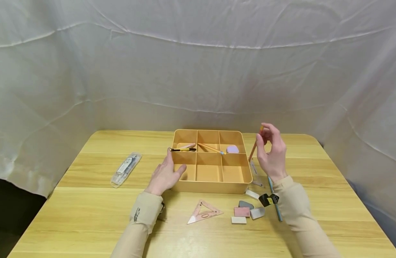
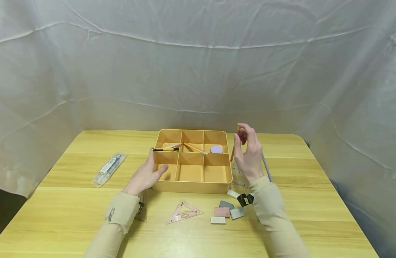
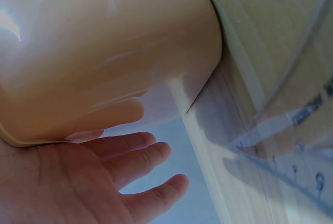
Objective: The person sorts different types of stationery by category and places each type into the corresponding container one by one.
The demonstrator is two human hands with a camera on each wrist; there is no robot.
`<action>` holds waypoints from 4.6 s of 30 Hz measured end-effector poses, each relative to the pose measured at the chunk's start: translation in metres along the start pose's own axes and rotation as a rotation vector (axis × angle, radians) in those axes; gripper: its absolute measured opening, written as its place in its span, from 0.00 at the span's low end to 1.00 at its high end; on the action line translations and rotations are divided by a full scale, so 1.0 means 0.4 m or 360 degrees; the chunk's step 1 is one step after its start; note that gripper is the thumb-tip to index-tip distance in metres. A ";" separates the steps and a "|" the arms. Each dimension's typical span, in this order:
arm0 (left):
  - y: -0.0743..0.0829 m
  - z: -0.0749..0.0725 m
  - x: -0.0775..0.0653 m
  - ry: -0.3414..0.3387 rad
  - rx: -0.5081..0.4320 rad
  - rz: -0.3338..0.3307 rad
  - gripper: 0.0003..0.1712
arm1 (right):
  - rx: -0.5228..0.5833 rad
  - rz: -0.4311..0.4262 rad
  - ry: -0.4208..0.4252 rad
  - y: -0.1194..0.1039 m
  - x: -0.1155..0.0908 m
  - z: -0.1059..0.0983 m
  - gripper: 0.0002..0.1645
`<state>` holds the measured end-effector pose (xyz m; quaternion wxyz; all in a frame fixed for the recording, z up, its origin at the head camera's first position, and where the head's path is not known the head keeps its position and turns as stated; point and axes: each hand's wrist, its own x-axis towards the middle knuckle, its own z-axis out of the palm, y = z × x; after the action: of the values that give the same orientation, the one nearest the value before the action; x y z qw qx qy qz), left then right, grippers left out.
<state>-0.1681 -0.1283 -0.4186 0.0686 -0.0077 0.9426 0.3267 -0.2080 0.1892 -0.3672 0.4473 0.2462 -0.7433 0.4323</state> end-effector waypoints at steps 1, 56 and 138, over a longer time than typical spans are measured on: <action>0.000 0.000 0.000 -0.0002 -0.0002 -0.0001 0.55 | 0.0016 -0.0014 0.0030 -0.004 0.001 0.000 0.22; 0.003 -0.003 -0.003 -0.0014 0.0001 -0.0017 0.56 | 0.0466 0.0008 0.0137 -0.072 -0.090 0.063 0.10; 0.001 0.000 -0.001 -0.0004 -0.0021 -0.0021 0.56 | 0.0388 0.0088 -0.0209 -0.066 -0.112 0.066 0.08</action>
<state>-0.1677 -0.1280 -0.4182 0.0718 -0.0141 0.9403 0.3324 -0.1787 0.1521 -0.4015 0.3523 0.3059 -0.7195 0.5145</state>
